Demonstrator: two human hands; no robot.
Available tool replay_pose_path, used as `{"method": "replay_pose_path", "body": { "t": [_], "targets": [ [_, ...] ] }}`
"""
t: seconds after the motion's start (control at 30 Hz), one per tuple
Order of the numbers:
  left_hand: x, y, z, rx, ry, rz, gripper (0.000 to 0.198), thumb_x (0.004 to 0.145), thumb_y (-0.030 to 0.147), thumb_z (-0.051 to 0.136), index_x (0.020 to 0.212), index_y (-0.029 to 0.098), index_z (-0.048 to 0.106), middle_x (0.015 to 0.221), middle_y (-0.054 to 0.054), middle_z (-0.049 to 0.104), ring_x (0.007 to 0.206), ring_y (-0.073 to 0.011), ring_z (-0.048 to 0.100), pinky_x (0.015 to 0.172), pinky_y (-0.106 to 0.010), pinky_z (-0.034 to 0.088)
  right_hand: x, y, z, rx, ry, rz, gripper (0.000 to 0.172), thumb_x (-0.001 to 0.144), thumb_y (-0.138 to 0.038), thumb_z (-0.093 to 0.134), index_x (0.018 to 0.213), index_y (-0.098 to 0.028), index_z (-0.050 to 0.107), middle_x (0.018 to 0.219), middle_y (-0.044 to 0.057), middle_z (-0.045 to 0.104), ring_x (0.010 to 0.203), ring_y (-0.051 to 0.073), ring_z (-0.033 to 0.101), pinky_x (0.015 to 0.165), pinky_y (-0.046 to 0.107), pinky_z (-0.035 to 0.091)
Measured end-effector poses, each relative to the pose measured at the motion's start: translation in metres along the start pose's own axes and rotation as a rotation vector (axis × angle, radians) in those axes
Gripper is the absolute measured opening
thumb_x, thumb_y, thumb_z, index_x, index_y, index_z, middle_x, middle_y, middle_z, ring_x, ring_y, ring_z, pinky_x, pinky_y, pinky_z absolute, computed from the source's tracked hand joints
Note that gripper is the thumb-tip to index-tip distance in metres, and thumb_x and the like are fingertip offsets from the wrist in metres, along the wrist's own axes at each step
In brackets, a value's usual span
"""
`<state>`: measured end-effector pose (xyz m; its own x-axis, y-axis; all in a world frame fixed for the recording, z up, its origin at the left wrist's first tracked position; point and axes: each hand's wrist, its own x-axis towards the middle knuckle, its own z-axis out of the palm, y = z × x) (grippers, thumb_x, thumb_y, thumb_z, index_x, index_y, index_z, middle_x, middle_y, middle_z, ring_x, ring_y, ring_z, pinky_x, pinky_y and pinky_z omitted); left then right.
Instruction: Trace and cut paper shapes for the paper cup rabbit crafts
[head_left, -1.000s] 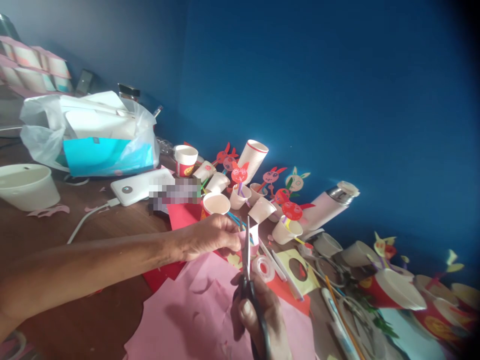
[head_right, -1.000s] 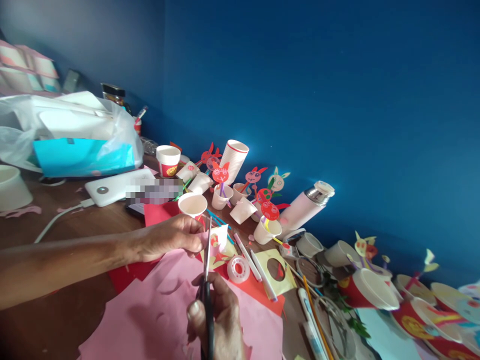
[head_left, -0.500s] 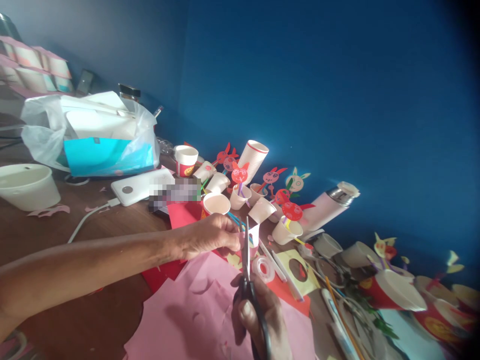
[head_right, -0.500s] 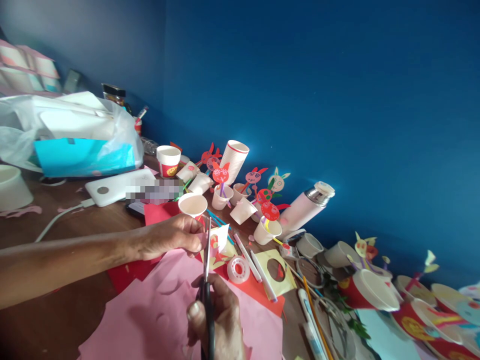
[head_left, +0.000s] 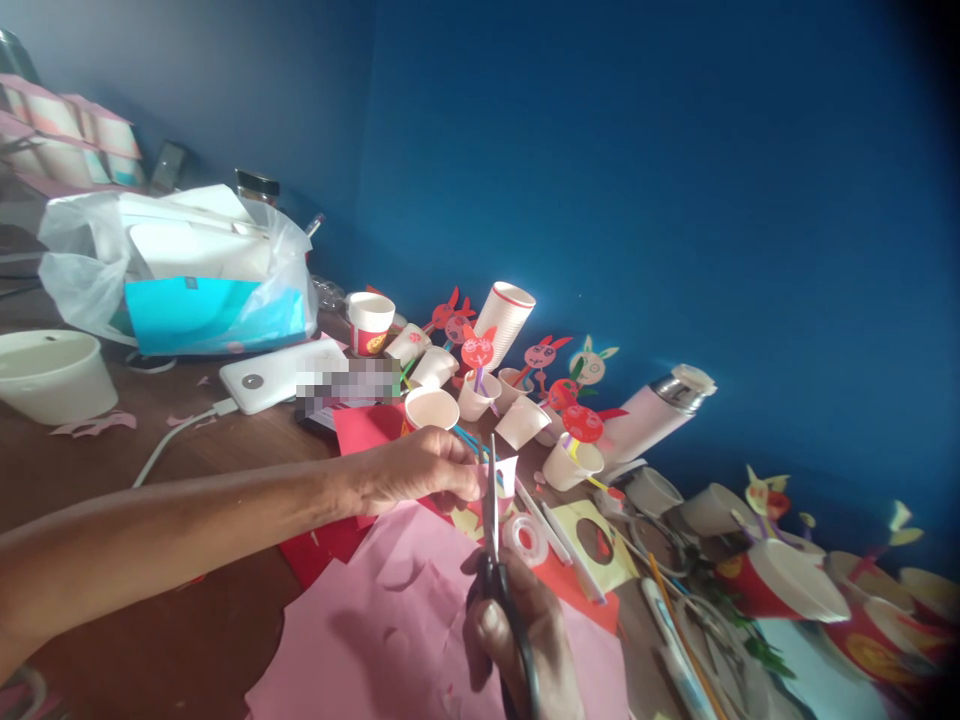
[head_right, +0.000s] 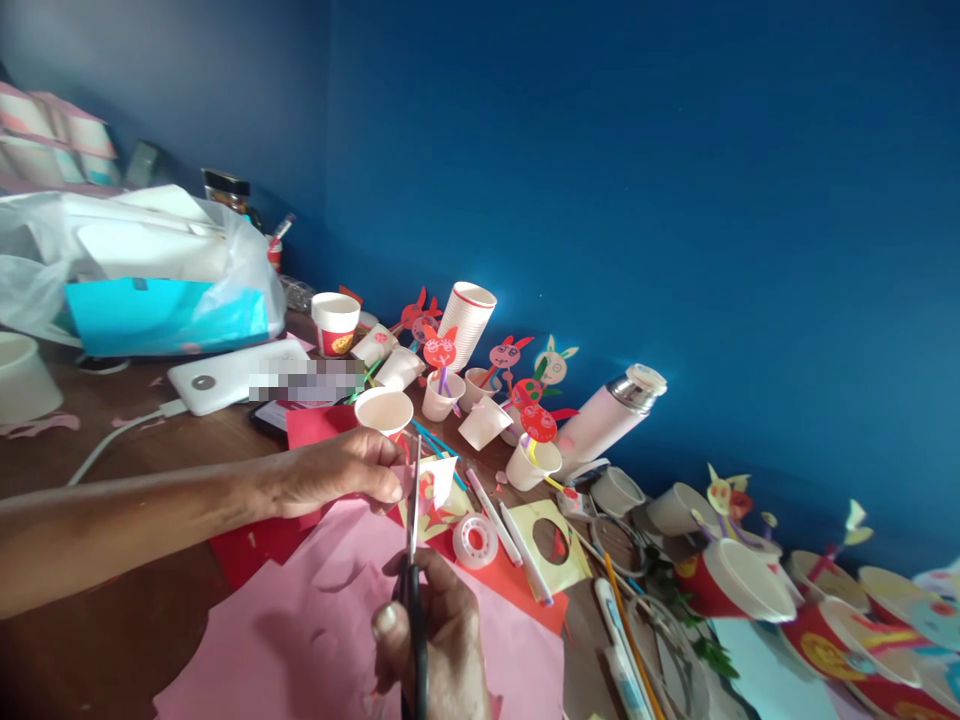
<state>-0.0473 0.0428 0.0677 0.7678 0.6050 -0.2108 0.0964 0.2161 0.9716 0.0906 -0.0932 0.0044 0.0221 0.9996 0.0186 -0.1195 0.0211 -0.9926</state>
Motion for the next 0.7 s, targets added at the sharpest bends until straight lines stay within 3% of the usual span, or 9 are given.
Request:
{"method": "replay_pose_path", "body": {
  "t": [0.23,0.4,0.7],
  "targets": [
    [0.0,0.0021,0.0016,-0.032,0.053,0.01,0.012,0.062,0.023,0.064,0.063,0.012,0.061,0.06,0.001,0.056,0.058,-0.0089,0.049,0.06,-0.023,0.038,0.0001,-0.001,-0.0007,-0.081,0.008,-0.034,0.039,0.075,-0.054,0.06,0.087,-0.017,0.053,0.038,-0.008,0.046,0.038,0.005,0.032,0.043,0.02,0.025],
    [-0.0006,0.0048,-0.0003,0.017,0.03,0.0,0.009,0.06,0.02,0.062,0.057,0.013,0.058,0.056,0.001,0.055,0.054,-0.0088,0.047,0.056,-0.023,0.037,-0.0003,0.0007,-0.0015,-0.078,-0.011,0.002,0.042,0.073,-0.055,0.061,0.088,-0.017,0.051,0.039,-0.008,0.049,0.037,0.006,0.033,0.044,0.022,0.022],
    [-0.0011,0.0061,-0.0017,0.066,0.005,0.0,0.009,0.058,0.019,0.06,0.052,0.013,0.055,0.05,0.003,0.051,0.051,-0.0074,0.043,0.052,-0.022,0.033,-0.0013,-0.0059,0.0046,-0.052,0.02,0.027,0.045,0.069,-0.057,0.063,0.087,-0.018,0.048,0.042,-0.006,0.05,0.039,0.006,0.036,0.039,0.018,0.031]
  ]
}}
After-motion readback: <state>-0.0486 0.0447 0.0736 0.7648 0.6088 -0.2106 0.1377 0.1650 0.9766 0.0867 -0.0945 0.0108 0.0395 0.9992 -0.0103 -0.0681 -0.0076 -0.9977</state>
